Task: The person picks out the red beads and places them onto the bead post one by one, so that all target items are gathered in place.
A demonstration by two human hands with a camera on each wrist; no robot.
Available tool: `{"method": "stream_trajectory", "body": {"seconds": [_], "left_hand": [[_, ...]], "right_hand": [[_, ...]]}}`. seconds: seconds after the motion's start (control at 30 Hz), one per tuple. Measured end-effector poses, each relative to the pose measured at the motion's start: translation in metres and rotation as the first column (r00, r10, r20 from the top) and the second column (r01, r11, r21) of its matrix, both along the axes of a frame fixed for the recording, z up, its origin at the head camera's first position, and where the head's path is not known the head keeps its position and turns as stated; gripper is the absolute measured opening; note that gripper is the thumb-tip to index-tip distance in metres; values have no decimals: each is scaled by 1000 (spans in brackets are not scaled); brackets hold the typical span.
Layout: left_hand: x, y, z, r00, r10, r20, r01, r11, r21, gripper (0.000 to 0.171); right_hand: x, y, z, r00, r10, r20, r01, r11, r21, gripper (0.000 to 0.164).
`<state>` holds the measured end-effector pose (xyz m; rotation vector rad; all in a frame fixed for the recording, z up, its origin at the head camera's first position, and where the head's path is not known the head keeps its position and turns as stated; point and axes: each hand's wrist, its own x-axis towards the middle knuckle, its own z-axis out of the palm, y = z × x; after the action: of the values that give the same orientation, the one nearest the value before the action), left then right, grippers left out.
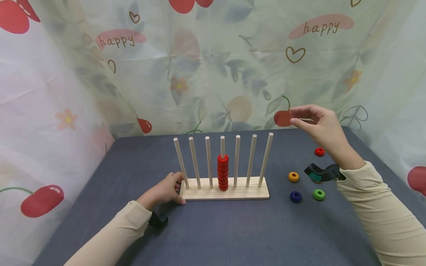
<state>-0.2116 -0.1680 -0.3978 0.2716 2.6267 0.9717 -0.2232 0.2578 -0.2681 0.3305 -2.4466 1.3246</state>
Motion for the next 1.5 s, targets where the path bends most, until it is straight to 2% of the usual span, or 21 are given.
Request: {"method": "stream_trajectory", "body": {"seconds": [0.33, 0.6, 0.87, 1.1, 1.27, 1.5], "left_hand": [[0, 0, 0, 1000, -9, -14, 10, 1000, 15, 63], [0, 0, -1, 1000, -7, -7, 7, 1000, 11, 65], [1, 0, -1, 1000, -9, -7, 9, 1000, 12, 64], [1, 0, 0, 1000, -6, -1, 6, 1000, 3, 64], [0, 0, -1, 1000, -1, -2, 1, 1000, 4, 64], [-1, -1, -3, 1000, 1, -5, -1, 1000, -5, 65]], "right_hand": [[-9, 38, -31, 989, -123, 76, 118, 990, 73, 46], [-19, 64, -57, 971, -188, 147, 174, 980, 101, 56], [-32, 86, -77, 950, -270, 155, 256, 961, 103, 57], [-44, 100, -91, 927, -286, 241, 274, 958, 85, 63], [-53, 106, -98, 914, -272, 301, 250, 962, 112, 69], [-59, 108, -104, 885, -236, 400, 217, 972, 94, 69]]}}
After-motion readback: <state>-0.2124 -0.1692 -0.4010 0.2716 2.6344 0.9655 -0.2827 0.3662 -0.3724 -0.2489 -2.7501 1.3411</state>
